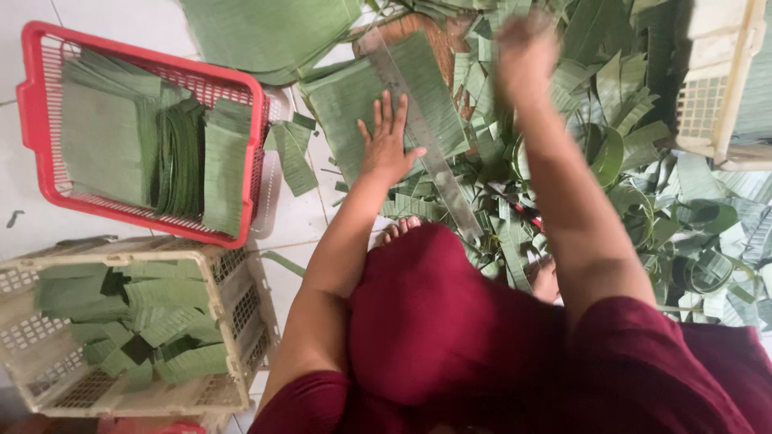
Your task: The person sits on a tiled floor trimming banana leaves. They align a metal straightedge over a folded leaf, cut along it with a knife to square the edges, then stack the trimmed leaves and place the stacks into plastic baskets, repeating the cycle.
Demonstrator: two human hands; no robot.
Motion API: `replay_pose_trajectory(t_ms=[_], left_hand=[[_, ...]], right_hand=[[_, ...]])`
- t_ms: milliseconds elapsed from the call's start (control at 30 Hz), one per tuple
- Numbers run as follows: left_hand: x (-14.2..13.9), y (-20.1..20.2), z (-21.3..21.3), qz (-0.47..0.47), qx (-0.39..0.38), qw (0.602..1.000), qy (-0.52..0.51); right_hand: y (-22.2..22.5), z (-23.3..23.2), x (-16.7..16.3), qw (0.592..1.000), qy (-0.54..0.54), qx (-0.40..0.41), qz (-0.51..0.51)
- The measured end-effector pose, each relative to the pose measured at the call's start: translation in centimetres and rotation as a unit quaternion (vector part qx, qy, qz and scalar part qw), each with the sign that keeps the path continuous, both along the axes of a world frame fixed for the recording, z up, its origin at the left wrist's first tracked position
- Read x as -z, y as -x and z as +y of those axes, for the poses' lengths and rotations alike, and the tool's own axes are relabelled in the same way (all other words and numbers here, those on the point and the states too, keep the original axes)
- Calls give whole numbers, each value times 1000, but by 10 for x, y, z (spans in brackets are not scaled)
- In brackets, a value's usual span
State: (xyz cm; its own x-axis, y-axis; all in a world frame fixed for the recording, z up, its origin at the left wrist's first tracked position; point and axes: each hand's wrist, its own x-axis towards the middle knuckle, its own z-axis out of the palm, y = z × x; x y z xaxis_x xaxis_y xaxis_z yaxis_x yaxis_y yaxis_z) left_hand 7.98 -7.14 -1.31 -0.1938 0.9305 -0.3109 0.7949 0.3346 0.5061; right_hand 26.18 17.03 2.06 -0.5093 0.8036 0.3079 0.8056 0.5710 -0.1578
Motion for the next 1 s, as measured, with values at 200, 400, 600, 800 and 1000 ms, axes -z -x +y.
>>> replay_pose_trajectory(t_ms=[200,400,600,800,1000], left_hand=[[10,9,-4,-15,8,1000,-16],[12,15,-7,-31,17,999,-30],[8,18,-12,-53,15,997,-47],[6,21,-16,-78,14,994,-81],[6,20,-20,-85,9,991,-101]], right_hand=[[55,-105,10,887,409,96,192],[69,-91,0,880,436,130,136],[74,-89,12,851,489,151,115],[68,-105,12,886,444,36,130],[59,-118,5,860,468,40,199]])
